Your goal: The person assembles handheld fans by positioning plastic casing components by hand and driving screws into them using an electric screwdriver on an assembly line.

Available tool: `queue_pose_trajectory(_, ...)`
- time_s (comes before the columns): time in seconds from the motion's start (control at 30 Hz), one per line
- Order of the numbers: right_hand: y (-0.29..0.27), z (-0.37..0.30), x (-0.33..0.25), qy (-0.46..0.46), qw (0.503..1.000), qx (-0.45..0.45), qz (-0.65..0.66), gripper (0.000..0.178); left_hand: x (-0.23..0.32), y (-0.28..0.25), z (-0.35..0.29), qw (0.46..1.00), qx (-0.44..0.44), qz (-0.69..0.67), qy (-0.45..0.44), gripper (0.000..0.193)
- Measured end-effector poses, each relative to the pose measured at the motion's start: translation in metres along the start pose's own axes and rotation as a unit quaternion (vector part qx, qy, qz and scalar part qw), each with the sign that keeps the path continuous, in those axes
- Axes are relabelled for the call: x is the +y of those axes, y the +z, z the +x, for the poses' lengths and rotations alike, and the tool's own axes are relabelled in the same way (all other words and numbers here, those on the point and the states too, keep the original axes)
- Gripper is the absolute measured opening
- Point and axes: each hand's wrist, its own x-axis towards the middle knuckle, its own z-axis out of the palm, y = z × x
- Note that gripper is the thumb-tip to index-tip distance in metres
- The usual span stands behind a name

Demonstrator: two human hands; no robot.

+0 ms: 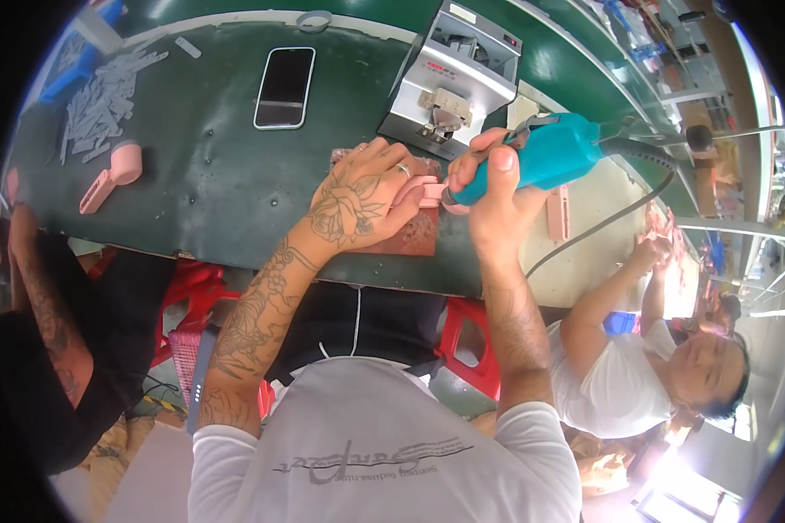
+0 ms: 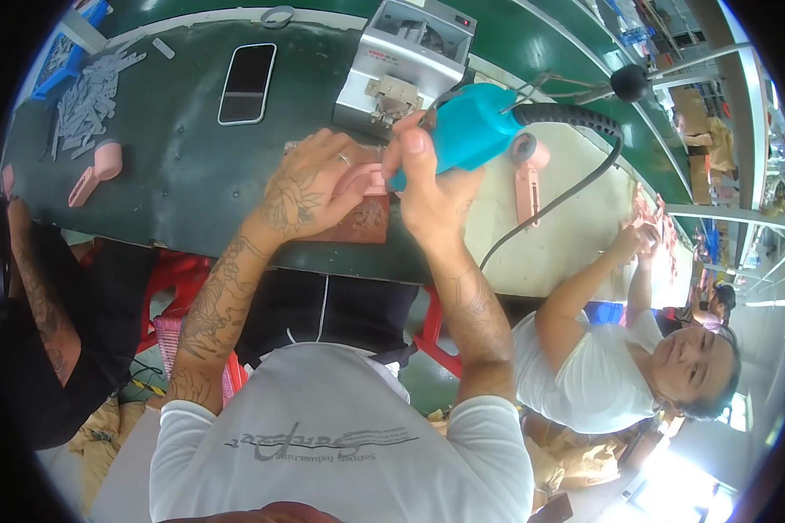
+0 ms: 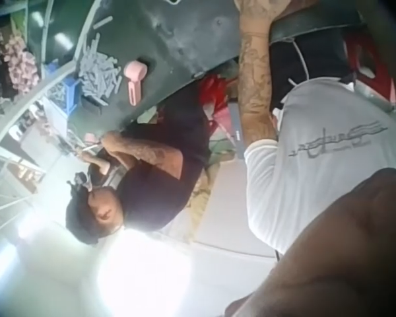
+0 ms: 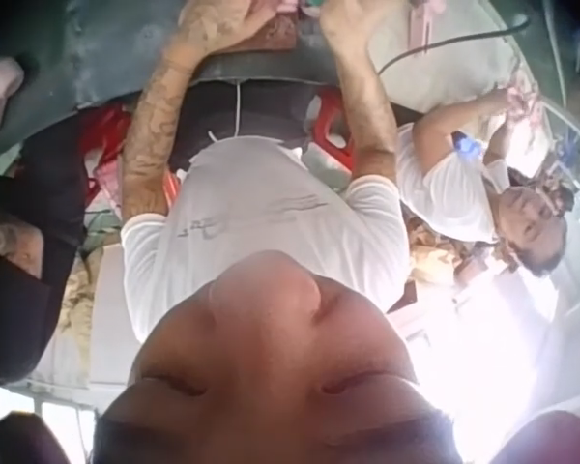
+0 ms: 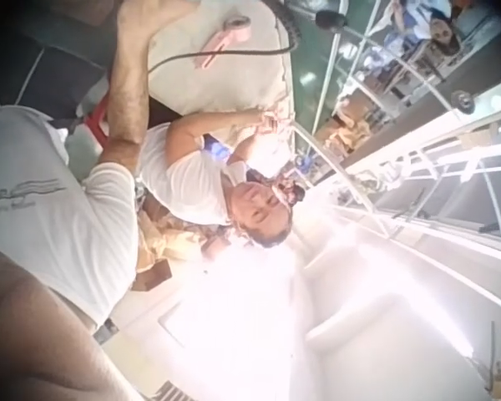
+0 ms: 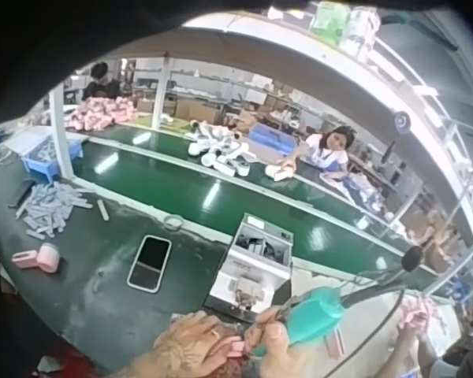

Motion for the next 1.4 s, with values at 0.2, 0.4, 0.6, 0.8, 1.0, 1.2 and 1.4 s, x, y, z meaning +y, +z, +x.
queue_pose_trajectory(0.2, 0.005, -0.006, 0.01, -0.038, 0.999, -0.004, 0.028, 0.044, 0.004, -0.003, 0.003, 0.999, 0.002, 0.02, 0.029, 0.024)
queue_pose_trajectory(0.4, 0.0, -0.005, 0.04, -0.064, 0.996, 0.009, -0.058, 0.039, -0.002, -0.01, 0.003, 0.998, 0.021, 0.015, 0.049, 0.026)
queue_pose_trajectory(0.6, 0.003, -0.014, 0.017, 0.007, 0.997, 0.072, 0.031, 0.038, -0.006, 0.008, 0.003, 0.994, 0.064, 0.005, 0.085, 0.019)
queue_pose_trajectory(0.8, -0.029, 0.01, -0.011, 0.024, 0.956, 0.142, 0.257, 0.047, 0.003, 0.011, -0.023, 0.947, 0.155, 0.113, 0.256, 0.02)
queue_pose_trajectory(1.0, -0.021, 0.05, -0.019, -0.079, 0.946, 0.294, 0.116, 0.041, -0.002, -0.052, -0.09, 0.975, 0.116, 0.17, 0.085, 0.021)
queue_pose_trajectory(1.2, -0.057, 0.06, 0.033, -0.037, 0.95, 0.295, -0.096, 0.046, -0.063, -0.133, -0.157, 0.948, 0.181, 0.245, -0.093, 0.021)
queue_pose_trajectory(1.4, -0.05, 0.05, 0.051, -0.087, 0.952, 0.263, -0.13, 0.047, -0.138, -0.169, -0.2, 0.903, 0.243, 0.31, -0.172, 0.029)
